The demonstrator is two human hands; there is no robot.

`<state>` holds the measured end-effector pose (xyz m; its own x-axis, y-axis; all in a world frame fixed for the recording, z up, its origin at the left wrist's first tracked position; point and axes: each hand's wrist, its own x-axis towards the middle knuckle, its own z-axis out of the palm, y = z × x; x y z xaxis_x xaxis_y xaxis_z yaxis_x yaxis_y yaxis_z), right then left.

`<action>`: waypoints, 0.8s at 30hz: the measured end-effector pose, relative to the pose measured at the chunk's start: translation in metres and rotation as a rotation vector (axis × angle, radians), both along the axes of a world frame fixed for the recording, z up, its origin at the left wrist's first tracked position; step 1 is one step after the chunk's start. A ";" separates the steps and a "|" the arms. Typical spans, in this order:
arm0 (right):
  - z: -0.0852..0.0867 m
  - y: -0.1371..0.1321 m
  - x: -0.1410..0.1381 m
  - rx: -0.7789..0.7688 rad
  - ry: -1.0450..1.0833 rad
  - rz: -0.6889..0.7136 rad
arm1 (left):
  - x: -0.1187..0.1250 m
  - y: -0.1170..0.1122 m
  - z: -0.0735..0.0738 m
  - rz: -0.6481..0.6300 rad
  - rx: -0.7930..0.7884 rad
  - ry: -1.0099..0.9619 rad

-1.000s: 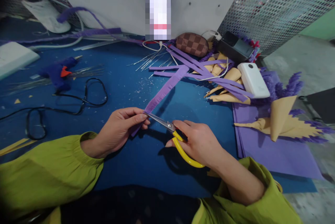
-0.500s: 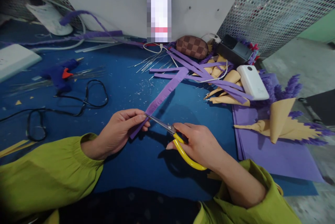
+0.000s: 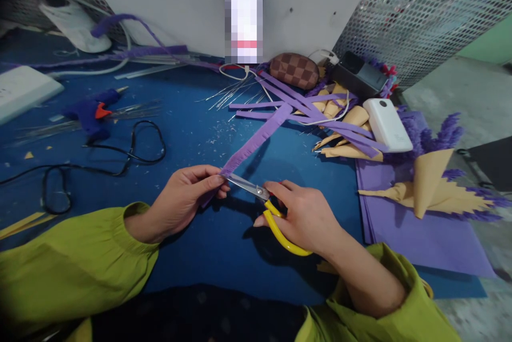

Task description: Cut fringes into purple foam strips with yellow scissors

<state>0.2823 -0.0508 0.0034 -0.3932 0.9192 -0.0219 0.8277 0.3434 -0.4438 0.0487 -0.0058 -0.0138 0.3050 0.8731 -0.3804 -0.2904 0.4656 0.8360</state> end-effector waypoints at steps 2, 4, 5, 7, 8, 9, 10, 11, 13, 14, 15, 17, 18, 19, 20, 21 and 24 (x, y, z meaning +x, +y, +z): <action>0.000 0.000 -0.001 0.025 -0.010 0.007 | 0.000 0.000 0.000 -0.001 0.002 -0.001; 0.000 0.000 -0.001 0.030 -0.004 0.014 | 0.000 -0.001 0.000 -0.005 0.002 0.001; 0.000 0.000 -0.001 0.024 -0.001 0.017 | 0.000 -0.001 0.000 -0.006 0.000 0.001; 0.000 0.000 -0.001 0.010 0.001 0.021 | 0.000 0.000 0.000 -0.009 0.000 0.003; 0.000 0.000 -0.001 0.005 0.000 0.021 | 0.000 0.000 0.000 -0.010 0.000 0.004; 0.000 0.000 -0.001 0.001 0.000 0.020 | 0.000 0.000 0.000 -0.011 0.002 0.006; 0.000 0.000 -0.001 -0.001 0.001 0.021 | 0.000 0.000 0.000 -0.012 0.004 0.010; 0.000 -0.001 -0.001 -0.003 0.003 0.021 | 0.000 0.000 0.000 -0.014 0.006 0.015; 0.000 -0.001 0.000 -0.012 0.008 0.024 | 0.000 0.000 0.000 -0.022 0.013 0.028; 0.000 -0.001 0.000 -0.020 0.013 0.028 | 0.000 0.000 -0.001 -0.027 0.018 0.035; 0.000 -0.001 0.000 -0.030 0.020 0.031 | 0.000 0.000 -0.001 -0.031 0.022 0.042; 0.001 -0.001 0.001 -0.050 0.039 0.032 | 0.000 0.000 -0.001 -0.034 0.030 0.049; 0.001 -0.001 0.001 -0.059 0.050 0.032 | -0.001 -0.001 -0.002 -0.035 0.032 0.050; 0.002 -0.001 0.001 -0.066 0.059 0.032 | -0.001 -0.001 -0.002 -0.036 0.034 0.050; 0.002 -0.001 0.001 -0.072 0.064 0.032 | -0.001 -0.001 -0.001 -0.038 0.036 0.051; 0.002 -0.001 0.001 -0.076 0.066 0.032 | -0.001 -0.001 -0.001 -0.040 0.037 0.051; 0.002 0.000 0.001 -0.080 0.066 0.037 | -0.001 0.000 0.000 -0.043 0.035 0.051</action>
<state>0.2836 -0.0511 0.0053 -0.4298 0.9004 -0.0674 0.7834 0.3348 -0.5237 0.0475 -0.0061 -0.0136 0.3238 0.8727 -0.3656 -0.2275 0.4469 0.8652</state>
